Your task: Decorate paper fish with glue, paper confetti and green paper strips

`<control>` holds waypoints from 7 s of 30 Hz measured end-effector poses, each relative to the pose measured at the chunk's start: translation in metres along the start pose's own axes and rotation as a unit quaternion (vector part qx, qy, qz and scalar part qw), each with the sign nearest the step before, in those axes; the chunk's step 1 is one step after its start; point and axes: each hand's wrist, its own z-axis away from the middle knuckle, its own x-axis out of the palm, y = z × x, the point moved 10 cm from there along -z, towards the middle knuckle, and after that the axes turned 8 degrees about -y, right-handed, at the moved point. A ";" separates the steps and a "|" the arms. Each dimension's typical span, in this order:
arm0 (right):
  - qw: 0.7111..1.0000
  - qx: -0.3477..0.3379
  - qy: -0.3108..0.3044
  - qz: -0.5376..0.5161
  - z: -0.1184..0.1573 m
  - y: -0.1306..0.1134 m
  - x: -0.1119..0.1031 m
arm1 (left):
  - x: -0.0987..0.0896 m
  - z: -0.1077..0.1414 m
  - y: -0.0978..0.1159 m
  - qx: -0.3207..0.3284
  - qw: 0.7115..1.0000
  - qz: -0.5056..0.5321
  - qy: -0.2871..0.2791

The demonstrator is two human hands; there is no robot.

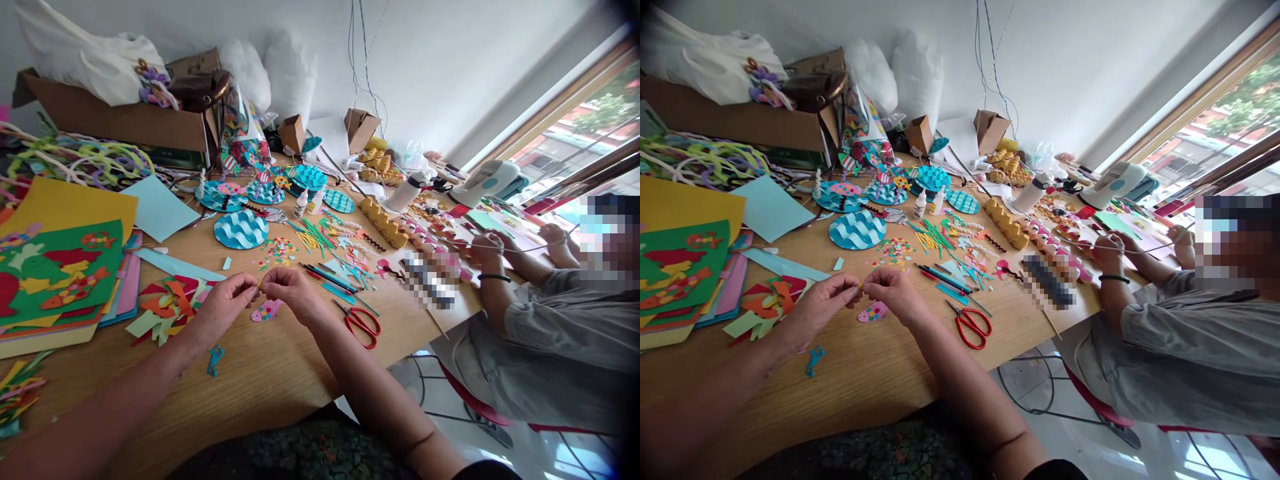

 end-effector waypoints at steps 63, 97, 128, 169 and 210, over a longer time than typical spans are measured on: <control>0.983 0.009 -0.073 -0.166 -0.017 0.023 -0.015 | 0.004 -0.032 0.008 0.069 0.994 -0.083 -0.033; 0.965 0.015 -0.130 -0.227 -0.013 0.027 -0.007 | 0.011 -0.034 0.012 0.075 0.994 -0.075 -0.029; 0.997 -0.030 -0.038 -0.052 -0.015 0.024 -0.026 | 0.012 -0.035 -0.027 -0.047 0.993 0.099 -0.036; 0.833 0.075 0.007 0.548 0.010 0.020 -0.001 | 0.033 0.022 -0.005 0.212 0.894 -0.393 -0.041; 0.822 0.079 0.025 0.564 0.013 0.023 -0.012 | 0.033 0.027 -0.001 0.229 0.888 -0.397 -0.037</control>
